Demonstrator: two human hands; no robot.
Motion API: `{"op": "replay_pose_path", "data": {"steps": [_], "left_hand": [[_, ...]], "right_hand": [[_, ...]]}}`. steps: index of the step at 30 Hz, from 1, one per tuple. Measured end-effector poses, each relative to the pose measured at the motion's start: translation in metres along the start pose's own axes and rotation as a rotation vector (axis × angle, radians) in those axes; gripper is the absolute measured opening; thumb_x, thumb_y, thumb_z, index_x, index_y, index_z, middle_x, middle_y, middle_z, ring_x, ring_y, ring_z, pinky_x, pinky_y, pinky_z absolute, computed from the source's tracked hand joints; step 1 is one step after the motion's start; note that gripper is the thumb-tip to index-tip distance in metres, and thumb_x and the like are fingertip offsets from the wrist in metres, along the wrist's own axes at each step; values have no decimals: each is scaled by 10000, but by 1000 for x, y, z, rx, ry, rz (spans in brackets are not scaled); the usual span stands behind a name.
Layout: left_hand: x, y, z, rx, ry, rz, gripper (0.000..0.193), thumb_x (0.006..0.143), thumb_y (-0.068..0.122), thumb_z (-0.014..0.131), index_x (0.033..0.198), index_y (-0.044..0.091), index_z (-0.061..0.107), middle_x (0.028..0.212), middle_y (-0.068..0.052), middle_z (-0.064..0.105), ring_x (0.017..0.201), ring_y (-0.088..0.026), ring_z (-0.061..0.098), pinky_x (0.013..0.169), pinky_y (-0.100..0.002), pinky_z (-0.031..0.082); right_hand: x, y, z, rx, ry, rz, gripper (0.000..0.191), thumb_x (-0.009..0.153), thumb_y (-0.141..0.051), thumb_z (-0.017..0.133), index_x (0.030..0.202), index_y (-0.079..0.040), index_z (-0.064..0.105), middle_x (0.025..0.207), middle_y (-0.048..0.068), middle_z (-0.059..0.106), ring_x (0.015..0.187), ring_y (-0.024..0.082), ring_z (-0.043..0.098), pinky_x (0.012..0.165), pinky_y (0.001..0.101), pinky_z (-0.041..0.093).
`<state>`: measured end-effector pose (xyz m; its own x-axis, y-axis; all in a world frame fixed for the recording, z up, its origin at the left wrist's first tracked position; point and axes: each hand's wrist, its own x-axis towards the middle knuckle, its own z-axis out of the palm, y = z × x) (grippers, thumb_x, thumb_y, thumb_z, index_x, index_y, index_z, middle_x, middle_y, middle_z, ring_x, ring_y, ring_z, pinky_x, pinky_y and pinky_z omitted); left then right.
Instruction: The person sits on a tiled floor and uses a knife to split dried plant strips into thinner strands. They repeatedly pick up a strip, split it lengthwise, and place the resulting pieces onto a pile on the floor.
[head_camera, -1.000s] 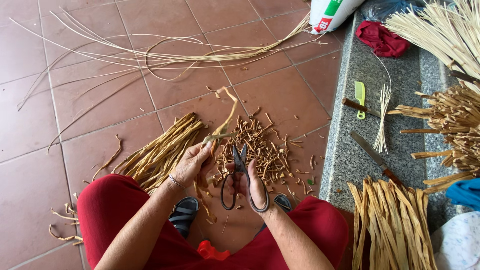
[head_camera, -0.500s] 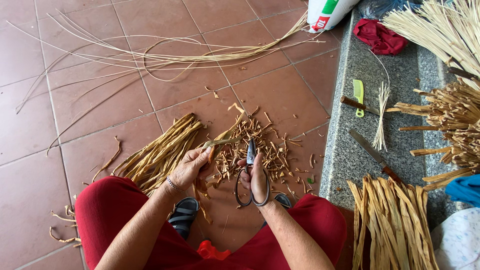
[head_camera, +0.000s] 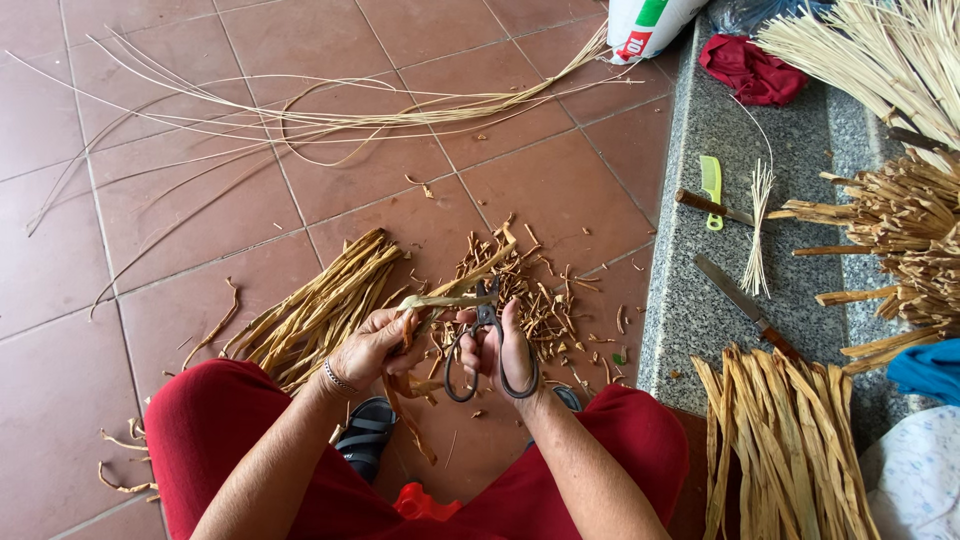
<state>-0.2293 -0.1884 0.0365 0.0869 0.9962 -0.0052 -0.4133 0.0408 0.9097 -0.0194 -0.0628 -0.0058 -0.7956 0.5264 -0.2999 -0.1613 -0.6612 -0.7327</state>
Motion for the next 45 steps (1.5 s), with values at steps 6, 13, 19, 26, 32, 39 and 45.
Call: {"op": "replay_pose_path", "data": {"steps": [6, 13, 19, 26, 32, 39, 45], "left_hand": [[-4, 12, 1, 2, -66, 21, 544, 1069, 474, 467, 1344, 38, 641, 538, 43, 414, 468, -74, 319, 491, -253, 269], [-9, 22, -1, 1, -55, 17, 612, 1055, 499, 466, 1380, -2, 604, 519, 37, 407, 453, -81, 322, 470, -258, 273], [-16, 17, -7, -39, -95, -14, 626, 1060, 505, 480, 1358, -27, 618, 521, 33, 419, 459, -79, 334, 475, -261, 280], [-25, 11, -18, -50, -162, -41, 584, 1044, 448, 570, 1261, -83, 682, 524, 9, 464, 435, -96, 366, 448, -287, 302], [-22, 15, -19, -85, -114, -9, 570, 1042, 452, 566, 1273, -59, 665, 508, 14, 443, 443, -97, 352, 462, -285, 277], [-11, 21, -3, 91, 120, 87, 432, 1094, 434, 408, 967, 56, 575, 606, 57, 413, 520, -77, 318, 497, -269, 274], [28, -5, 17, 96, 272, -153, 280, 1028, 335, 360, 1117, 116, 509, 643, 47, 451, 514, -101, 369, 472, -285, 344]], "right_hand": [[13, 16, -27, -144, 101, -111, 890, 999, -801, 176, 1101, -16, 584, 593, -57, 379, 445, 59, 314, 428, 229, 276], [14, 5, -31, -109, 190, -219, 880, 933, -827, 223, 1158, -50, 570, 638, -22, 477, 492, 85, 423, 462, 240, 331], [7, -20, -19, -74, 60, -206, 1022, 876, -886, 262, 1343, -29, 564, 765, 26, 575, 647, 137, 552, 607, 262, 448], [2, -38, -25, -37, 103, -286, 989, 896, -847, 281, 1303, 7, 570, 718, 8, 528, 600, 118, 498, 557, 269, 429], [4, -36, -41, -61, 203, -361, 855, 981, -794, 278, 1097, -14, 607, 597, -51, 415, 455, 52, 348, 422, 209, 275], [-11, -38, -25, -285, 391, -522, 629, 993, -660, 474, 1081, -60, 643, 585, -89, 403, 463, 24, 325, 404, 204, 248], [-26, -11, 11, -936, 214, -826, 424, 998, -527, 687, 990, -105, 725, 691, -52, 647, 491, 8, 477, 464, 232, 418]]}}
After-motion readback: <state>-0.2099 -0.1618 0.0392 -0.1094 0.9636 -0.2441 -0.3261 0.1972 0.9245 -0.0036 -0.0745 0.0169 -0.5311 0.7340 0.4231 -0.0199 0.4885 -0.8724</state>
